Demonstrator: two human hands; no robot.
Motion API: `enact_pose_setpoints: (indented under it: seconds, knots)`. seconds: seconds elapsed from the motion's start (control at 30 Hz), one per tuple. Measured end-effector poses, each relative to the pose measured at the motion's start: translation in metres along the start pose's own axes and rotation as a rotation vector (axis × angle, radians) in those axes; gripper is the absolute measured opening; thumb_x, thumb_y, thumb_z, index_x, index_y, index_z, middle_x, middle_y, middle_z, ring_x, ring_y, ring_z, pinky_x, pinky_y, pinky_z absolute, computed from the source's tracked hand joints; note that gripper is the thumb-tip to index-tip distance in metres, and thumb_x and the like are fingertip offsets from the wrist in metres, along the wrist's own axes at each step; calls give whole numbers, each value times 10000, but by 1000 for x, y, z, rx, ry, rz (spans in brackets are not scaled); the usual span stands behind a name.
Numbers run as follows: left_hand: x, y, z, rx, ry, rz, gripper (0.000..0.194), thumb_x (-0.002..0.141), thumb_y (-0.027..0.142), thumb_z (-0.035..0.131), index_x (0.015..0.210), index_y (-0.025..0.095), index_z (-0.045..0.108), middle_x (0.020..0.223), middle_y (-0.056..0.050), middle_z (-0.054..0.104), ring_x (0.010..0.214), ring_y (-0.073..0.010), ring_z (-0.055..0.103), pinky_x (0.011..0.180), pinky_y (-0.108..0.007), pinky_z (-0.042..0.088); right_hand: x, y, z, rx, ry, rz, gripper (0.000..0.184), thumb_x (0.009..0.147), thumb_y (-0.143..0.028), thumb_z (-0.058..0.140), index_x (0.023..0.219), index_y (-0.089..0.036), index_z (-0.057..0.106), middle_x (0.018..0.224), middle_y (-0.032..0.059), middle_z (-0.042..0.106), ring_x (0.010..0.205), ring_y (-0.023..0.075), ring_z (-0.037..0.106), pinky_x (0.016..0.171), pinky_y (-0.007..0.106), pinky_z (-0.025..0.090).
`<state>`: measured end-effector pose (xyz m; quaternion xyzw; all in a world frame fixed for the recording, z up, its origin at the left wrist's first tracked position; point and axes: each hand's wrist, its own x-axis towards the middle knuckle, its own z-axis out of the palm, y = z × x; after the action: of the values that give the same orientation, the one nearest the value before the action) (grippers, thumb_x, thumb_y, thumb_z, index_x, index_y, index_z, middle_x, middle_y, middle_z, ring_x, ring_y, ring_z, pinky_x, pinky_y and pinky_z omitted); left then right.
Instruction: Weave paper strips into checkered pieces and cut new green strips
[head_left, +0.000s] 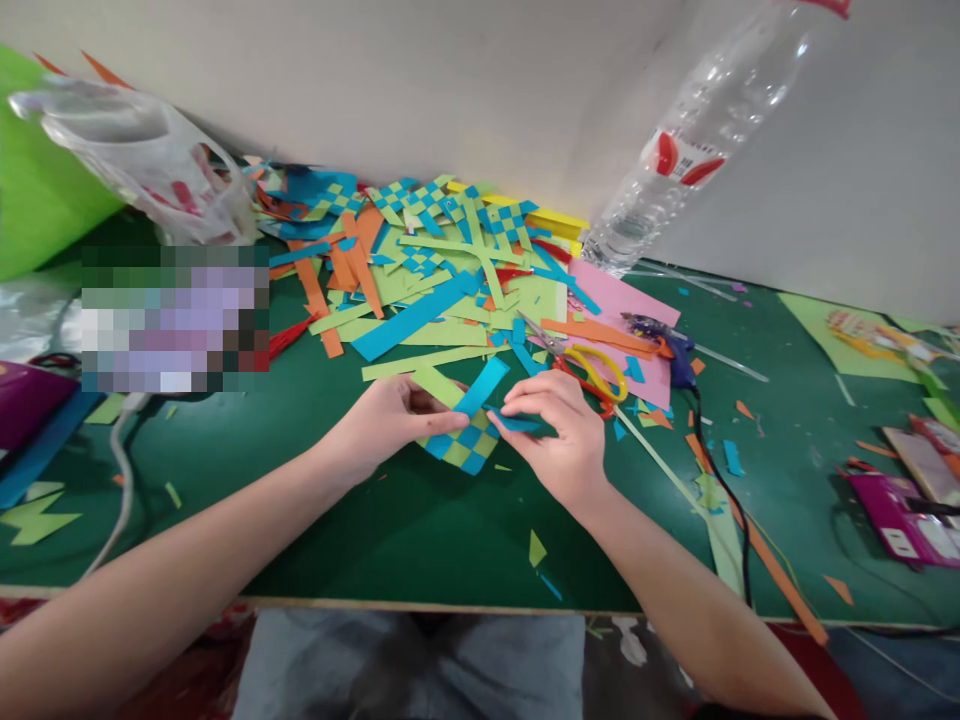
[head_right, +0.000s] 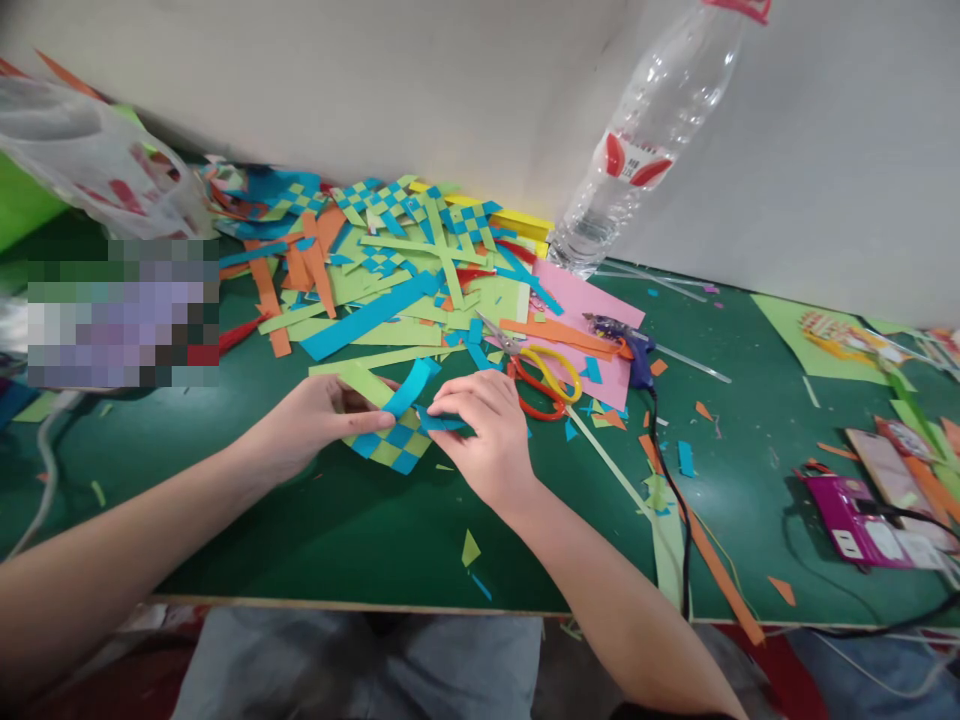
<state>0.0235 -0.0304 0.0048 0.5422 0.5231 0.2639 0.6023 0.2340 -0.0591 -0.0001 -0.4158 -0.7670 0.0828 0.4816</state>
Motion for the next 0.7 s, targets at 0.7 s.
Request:
enact_pose_setpoints:
  seconds: [0.7]
  knots:
    - [-1,2,2,98,43,12,279,589,404,853,654,171,714,674,-45,743,650,-195,676,601,-276,499,1,-12,1,-94,-11,172,101,803,-247,730,810,-250,629,784,9,681,801,193,641,801,398,489]
